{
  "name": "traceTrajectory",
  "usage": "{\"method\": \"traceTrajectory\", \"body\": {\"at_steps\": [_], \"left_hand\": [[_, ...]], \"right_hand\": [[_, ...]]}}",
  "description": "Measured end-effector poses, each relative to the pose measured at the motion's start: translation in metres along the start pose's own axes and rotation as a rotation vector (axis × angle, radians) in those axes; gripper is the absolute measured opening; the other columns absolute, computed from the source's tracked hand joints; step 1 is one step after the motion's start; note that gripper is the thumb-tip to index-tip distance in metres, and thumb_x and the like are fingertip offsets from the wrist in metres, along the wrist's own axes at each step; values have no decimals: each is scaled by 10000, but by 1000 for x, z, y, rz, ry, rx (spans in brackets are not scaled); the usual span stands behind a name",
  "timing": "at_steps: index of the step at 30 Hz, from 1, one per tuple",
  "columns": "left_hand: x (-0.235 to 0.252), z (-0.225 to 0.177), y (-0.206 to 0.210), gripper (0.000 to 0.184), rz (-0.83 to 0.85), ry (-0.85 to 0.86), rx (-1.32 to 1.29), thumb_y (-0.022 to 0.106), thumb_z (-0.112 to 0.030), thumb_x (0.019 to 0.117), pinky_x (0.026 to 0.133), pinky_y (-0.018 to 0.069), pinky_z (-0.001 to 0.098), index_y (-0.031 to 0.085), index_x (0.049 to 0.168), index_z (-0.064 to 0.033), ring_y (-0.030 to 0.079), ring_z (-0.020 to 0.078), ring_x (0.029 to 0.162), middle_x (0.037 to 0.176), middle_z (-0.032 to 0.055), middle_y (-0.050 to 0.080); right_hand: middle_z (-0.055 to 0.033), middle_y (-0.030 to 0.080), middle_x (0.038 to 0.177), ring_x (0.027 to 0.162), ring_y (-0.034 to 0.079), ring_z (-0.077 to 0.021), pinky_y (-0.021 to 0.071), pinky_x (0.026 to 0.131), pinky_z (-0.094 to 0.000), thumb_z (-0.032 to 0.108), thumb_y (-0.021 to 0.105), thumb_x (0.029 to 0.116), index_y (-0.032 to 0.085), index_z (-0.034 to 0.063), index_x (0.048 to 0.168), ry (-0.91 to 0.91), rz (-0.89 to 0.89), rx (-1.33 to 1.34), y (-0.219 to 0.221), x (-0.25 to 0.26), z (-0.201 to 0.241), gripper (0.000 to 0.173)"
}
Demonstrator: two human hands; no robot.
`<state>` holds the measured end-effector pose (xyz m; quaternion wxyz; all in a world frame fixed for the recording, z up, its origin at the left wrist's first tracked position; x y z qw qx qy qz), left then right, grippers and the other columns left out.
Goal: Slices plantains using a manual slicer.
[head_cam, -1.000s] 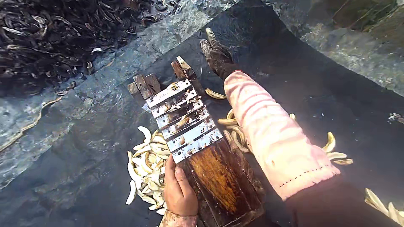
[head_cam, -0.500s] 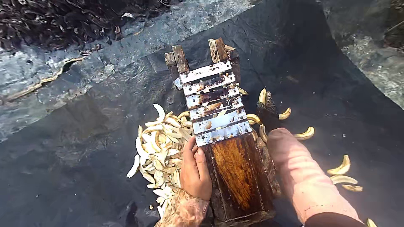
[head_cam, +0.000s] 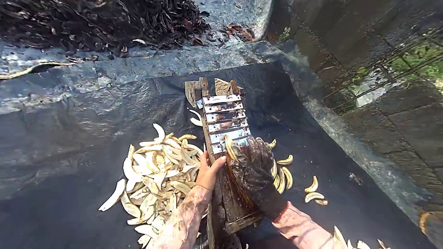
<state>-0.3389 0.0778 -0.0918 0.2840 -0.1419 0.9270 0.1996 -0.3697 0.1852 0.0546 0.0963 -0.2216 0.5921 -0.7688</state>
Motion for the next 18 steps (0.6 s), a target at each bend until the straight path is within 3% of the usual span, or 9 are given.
{"method": "traceTrajectory", "body": {"at_steps": [1,3,6,9,10,15,16,18], "left_hand": [[-2,1,-1,906,-10,3,-3,685,-357,909,975,544,445,174,1615,-108,617,259,1214,1454,198,518],[-2,2,-3,907,-11,7,3,694,-353,913,994,537,443,183,1618,-100,606,265,1240,1474,207,505],[-2,3,-7,945,-22,10,33,707,-389,888,1001,529,451,187,1625,-109,612,268,1234,1462,207,521],[-1,5,-8,945,-18,27,10,712,-376,876,966,556,423,195,1620,-105,651,242,1172,1421,193,560],[-1,4,-7,935,-20,33,-5,708,-357,877,953,564,404,197,1615,-96,656,229,1158,1415,191,560],[-5,4,-7,953,-35,20,-1,689,-350,869,987,539,348,168,1626,-98,621,183,1217,1487,171,507],[-4,4,-8,938,-52,29,6,684,-346,854,961,554,327,198,1614,-92,642,159,1177,1448,156,545],[-5,1,-8,904,-68,53,15,663,-326,848,930,559,288,224,1594,-65,656,109,1117,1391,132,578]], "right_hand": [[-242,450,1548,1464,362,-462,190,1205,-659,413,477,1040,587,248,1455,-68,-55,-71,18,8,-6,460],[-226,266,1653,1541,194,-433,100,1224,-664,432,422,1061,408,259,1576,-84,-26,-136,41,37,-11,543],[-205,204,1680,1561,126,-418,40,1208,-699,437,374,1074,326,213,1612,28,94,-180,64,102,-12,585],[-171,268,1668,1561,189,-355,57,1240,-652,502,309,1073,358,165,1595,144,83,-205,84,157,-20,624],[-164,241,1679,1569,162,-346,39,1240,-648,525,295,1066,314,163,1613,170,98,-202,86,171,-20,656],[-202,143,1693,1574,87,-378,10,1212,-681,604,451,986,99,144,1652,186,204,-175,89,231,-18,882],[-209,195,1680,1564,148,-376,46,1215,-679,602,440,993,107,132,1650,167,217,-128,90,246,-17,874],[-202,349,1621,1488,366,-339,268,1193,-591,535,367,1058,130,96,1642,129,283,16,82,274,-20,769]]}}
Point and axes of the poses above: each hand's wrist, its own x-axis towards the middle knuckle, its own y-axis out of the palm, z = x × y, the point moved 10 cm from there along x, towards the middle knuckle
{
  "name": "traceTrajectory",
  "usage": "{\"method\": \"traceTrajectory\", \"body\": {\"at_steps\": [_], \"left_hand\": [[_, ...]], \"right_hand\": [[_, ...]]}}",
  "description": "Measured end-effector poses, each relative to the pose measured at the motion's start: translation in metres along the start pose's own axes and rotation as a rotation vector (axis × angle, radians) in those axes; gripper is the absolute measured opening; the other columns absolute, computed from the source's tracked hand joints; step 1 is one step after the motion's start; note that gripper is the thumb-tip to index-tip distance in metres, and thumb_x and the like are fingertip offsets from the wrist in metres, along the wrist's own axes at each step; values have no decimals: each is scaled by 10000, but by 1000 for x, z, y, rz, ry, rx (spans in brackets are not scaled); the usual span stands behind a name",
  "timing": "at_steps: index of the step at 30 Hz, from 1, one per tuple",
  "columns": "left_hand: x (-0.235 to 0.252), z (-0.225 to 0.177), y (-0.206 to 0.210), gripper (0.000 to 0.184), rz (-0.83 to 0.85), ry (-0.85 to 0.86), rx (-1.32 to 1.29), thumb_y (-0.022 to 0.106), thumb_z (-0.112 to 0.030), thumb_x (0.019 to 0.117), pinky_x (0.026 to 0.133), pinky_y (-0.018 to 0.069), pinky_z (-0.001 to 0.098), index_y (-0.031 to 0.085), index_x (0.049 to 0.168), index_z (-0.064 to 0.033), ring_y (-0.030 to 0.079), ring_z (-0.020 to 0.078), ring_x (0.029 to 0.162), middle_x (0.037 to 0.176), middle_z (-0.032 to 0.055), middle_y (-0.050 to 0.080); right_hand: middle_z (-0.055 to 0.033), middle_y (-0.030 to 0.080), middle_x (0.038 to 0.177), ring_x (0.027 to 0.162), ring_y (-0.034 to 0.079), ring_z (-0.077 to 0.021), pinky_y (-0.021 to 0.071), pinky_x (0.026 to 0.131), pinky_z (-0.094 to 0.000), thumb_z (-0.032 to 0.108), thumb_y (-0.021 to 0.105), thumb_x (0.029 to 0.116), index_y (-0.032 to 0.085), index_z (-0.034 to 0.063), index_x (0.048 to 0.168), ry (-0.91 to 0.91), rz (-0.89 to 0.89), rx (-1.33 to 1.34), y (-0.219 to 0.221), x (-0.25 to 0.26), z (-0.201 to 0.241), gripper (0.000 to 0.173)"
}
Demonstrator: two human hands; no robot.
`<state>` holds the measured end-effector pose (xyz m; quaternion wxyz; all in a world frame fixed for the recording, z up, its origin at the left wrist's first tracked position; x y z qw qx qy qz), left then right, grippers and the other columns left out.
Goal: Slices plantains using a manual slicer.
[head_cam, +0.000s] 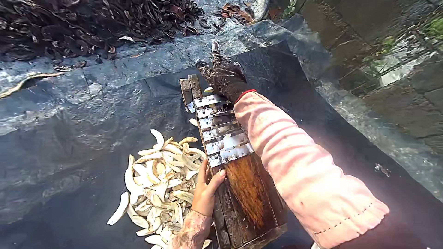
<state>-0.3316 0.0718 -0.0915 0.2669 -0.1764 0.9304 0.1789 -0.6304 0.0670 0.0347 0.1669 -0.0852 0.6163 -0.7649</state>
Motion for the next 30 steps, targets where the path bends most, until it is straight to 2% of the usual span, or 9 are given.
{"method": "traceTrajectory", "body": {"at_steps": [3,5,8,12,16,22,24,27,30], "left_hand": [[-2,-3,-1,912,-18,23,38,636,-341,835,917,558,243,222,1592,-44,658,57,1093,1355,89,608],[-3,-5,1,946,-11,47,8,641,-340,827,901,563,216,179,1592,-30,660,32,1079,1329,61,619],[-3,-7,3,986,1,86,-30,675,-357,812,895,566,203,162,1580,-11,660,17,1065,1285,34,636],[-6,-9,1,1005,-9,85,-46,695,-341,807,900,569,199,139,1569,6,665,7,1054,1258,7,645],[-4,-11,8,994,-23,71,-44,685,-334,806,865,584,215,144,1576,-15,682,23,1012,1242,23,649],[-5,-14,12,968,-16,13,10,637,-311,833,870,581,247,116,1618,-90,681,65,1037,1305,71,632],[-3,-13,12,980,-3,15,3,650,-330,833,865,590,273,113,1622,-108,687,92,1040,1332,96,617],[-1,-9,16,937,-6,-3,-56,663,-290,866,845,602,331,132,1628,-165,698,154,1031,1357,135,603],[2,-7,18,891,12,-4,-74,674,-284,907,867,595,384,158,1625,-173,691,210,1065,1367,171,596]], "right_hand": [[-219,236,1662,1534,280,-305,232,1246,-416,157,386,1095,211,7,1607,-8,-22,339,-26,29,-45,562],[-199,293,1648,1533,292,-283,233,1248,-393,168,370,1096,275,-4,1588,72,-137,351,-3,46,-111,530],[-180,467,1553,1437,450,-332,350,1176,-543,340,381,1084,296,77,1600,230,13,268,107,43,-194,585],[-230,311,1631,1505,287,-440,240,1172,-670,301,539,1042,162,102,1639,209,350,194,223,-27,-204,734],[-292,421,1538,1416,420,-474,347,1143,-598,50,475,1052,336,39,1573,248,367,183,175,-100,-183,539],[-204,449,1555,1408,466,-371,362,1151,-589,323,445,1085,295,115,1608,209,-4,711,172,-120,-240,583],[-127,449,1574,1410,473,-292,372,1152,-547,369,455,1077,280,202,1623,192,-44,733,107,-161,-219,597],[-148,515,1520,1395,500,-247,364,1187,-462,367,467,1051,403,92,1565,-54,-301,482,12,-243,-158,586],[-184,612,1415,1399,505,-337,267,1230,-569,371,477,1047,606,8,1385,-334,-530,217,-19,-310,-95,513]]}}
Point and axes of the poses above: each hand's wrist, its own x-axis towards the middle knuckle, its own y-axis out of the palm, z = x × y, the point moved 10 cm from there along x, towards the middle knuckle
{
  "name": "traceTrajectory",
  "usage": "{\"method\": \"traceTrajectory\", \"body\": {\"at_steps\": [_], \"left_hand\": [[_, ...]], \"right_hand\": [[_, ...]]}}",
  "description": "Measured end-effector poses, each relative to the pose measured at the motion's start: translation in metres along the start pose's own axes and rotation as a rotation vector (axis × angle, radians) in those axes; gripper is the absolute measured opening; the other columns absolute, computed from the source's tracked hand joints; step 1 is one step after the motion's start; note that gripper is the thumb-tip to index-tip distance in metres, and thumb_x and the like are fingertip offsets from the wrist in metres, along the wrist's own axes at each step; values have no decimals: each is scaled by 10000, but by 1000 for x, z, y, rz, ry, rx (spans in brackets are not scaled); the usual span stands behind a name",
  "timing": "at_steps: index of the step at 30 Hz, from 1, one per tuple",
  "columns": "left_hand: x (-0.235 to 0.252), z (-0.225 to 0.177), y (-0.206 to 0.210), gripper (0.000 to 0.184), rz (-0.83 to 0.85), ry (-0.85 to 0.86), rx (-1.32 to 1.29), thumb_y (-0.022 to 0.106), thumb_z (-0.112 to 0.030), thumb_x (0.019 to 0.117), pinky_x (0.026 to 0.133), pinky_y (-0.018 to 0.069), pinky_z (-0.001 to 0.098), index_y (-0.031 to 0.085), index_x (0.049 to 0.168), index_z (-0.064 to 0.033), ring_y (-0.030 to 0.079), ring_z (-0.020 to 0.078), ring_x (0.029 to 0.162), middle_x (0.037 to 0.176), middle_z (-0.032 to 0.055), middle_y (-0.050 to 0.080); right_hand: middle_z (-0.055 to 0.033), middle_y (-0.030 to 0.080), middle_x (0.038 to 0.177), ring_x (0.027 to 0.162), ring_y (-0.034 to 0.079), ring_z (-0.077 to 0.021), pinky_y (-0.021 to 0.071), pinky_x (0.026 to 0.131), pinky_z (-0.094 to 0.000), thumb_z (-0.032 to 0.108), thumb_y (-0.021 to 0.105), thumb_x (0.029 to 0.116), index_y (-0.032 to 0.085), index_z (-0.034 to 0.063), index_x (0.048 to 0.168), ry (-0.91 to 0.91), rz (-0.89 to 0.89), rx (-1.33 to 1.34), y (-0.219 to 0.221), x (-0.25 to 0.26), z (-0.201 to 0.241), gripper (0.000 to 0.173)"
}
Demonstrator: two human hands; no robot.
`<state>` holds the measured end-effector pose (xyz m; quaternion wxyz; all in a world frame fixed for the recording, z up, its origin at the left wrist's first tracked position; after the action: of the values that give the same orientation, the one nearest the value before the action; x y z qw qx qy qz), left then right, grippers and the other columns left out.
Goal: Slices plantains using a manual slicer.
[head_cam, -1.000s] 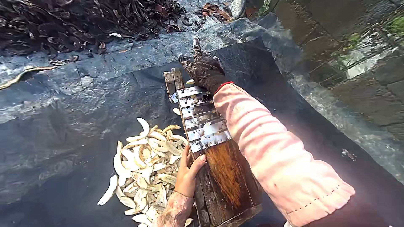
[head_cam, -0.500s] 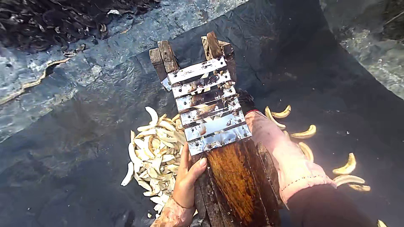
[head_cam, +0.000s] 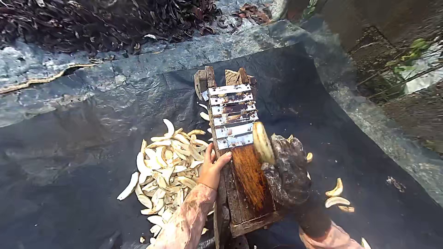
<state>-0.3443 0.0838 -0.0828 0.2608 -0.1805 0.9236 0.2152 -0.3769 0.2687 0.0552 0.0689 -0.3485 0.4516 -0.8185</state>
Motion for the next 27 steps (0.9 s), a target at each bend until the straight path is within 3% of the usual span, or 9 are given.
{"method": "traceTrajectory", "body": {"at_steps": [4,8,10,13,15,18,21,25,27], "left_hand": [[-1,0,-5,885,23,12,12,663,-293,929,896,580,407,140,1630,-161,673,235,1106,1384,195,575],[-2,4,-14,909,22,15,7,685,-306,931,917,569,421,129,1634,-156,661,252,1135,1398,210,567],[-2,7,-14,911,18,15,-10,693,-291,928,945,556,443,136,1633,-144,645,269,1171,1414,220,557],[0,6,-16,904,25,19,-1,691,-297,925,961,546,438,151,1633,-139,636,258,1189,1436,209,546],[0,10,-17,909,25,12,-21,709,-294,912,935,562,429,169,1625,-135,652,256,1151,1408,210,561],[1,8,-17,905,37,21,-21,701,-303,900,924,568,420,181,1622,-139,655,254,1145,1421,208,546],[1,8,-16,939,35,17,-10,702,-323,884,923,568,415,161,1631,-147,649,250,1158,1458,206,518],[2,10,-17,978,11,10,-2,713,-328,848,904,578,398,153,1630,-151,659,246,1142,1438,209,532],[0,8,-18,979,-1,12,11,712,-330,850,894,581,384,147,1630,-154,668,226,1123,1432,199,541]], "right_hand": [[-149,613,1427,1408,493,-358,273,1215,-585,380,427,1046,612,50,1401,-70,63,-248,18,-26,34,519],[-178,557,1480,1435,454,-365,247,1217,-605,503,442,1015,571,34,1437,-27,217,-200,28,-12,56,644],[-157,511,1530,1467,413,-349,223,1226,-597,538,422,1031,553,94,1471,-36,278,-229,49,-1,64,639],[-123,509,1540,1474,405,-342,241,1224,-586,408,432,1059,567,142,1468,-81,260,-319,83,32,57,506],[-136,441,1587,1515,313,-365,164,1235,-621,370,406,1071,504,128,1510,-32,322,-320,108,61,39,511],[-174,298,1656,1555,174,-402,62,1228,-666,376,386,1075,371,123,1587,75,388,-390,135,110,24,572],[-158,195,1694,1574,123,-363,49,1223,-674,441,316,1075,235,122,1632,223,388,-467,156,157,2,647],[-157,182,1697,1580,111,-340,-3,1229,-660,551,311,1043,174,109,1641,295,322,-471,177,199,-27,757],[-234,260,1653,1562,162,-379,-25,1224,-655,472,402,1035,232,11,1609,217,271,-444,159,212,-3,755]]}}
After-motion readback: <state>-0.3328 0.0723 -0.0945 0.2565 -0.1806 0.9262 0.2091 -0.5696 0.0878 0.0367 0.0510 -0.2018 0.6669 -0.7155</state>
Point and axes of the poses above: each hand's wrist, its own x-axis towards the middle knuckle, its own y-axis out of the palm, z = x × y, the point moved 10 cm from there along x, towards the middle knuckle
